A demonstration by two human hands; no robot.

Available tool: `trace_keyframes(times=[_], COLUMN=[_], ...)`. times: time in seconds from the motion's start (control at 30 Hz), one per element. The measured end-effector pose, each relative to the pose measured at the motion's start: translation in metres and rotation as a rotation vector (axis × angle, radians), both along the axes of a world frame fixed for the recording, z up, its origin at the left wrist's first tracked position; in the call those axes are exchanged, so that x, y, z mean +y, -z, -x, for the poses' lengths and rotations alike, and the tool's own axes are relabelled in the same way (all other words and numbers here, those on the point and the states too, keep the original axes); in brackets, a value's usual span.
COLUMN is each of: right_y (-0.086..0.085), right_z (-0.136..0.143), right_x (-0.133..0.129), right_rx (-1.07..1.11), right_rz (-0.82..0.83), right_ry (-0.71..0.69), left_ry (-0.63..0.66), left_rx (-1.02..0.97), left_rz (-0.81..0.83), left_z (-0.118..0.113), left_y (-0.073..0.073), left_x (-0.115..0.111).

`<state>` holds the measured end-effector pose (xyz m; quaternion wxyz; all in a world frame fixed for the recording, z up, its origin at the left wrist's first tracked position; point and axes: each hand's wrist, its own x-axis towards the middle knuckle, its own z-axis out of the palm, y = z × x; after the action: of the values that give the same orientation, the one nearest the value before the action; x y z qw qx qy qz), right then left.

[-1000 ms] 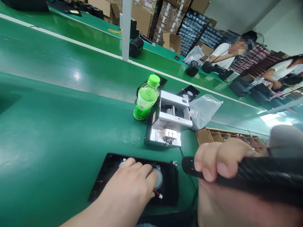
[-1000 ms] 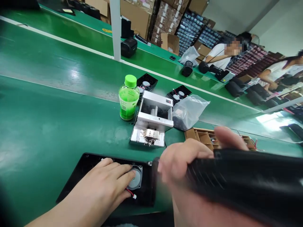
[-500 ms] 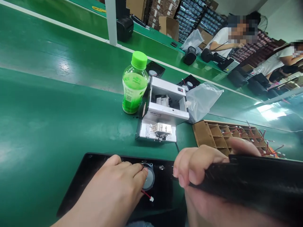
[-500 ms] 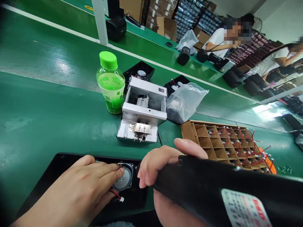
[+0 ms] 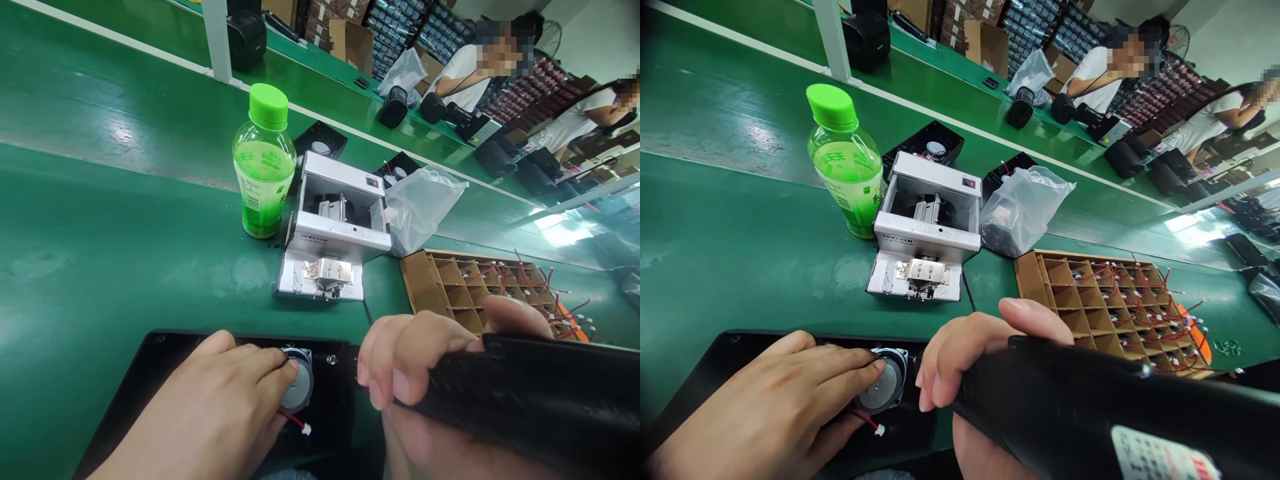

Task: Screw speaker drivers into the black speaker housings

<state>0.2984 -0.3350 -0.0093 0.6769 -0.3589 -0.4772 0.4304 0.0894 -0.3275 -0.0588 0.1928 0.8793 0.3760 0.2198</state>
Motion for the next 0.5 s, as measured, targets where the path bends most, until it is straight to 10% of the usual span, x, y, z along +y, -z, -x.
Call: trace_keyframes(times=[0.5], right_y=[0.0051], right_z=[-0.0060], right_x=[0.0092], right_rx=[-0.057], right_rz=[-0.036], right_ry=[-0.124], left_ry=[-0.015], left_rx=[0.058], left_rz=[0.209], left_z=[-0.0007], left_y=[-0.0020], left_x=[-0.0016])
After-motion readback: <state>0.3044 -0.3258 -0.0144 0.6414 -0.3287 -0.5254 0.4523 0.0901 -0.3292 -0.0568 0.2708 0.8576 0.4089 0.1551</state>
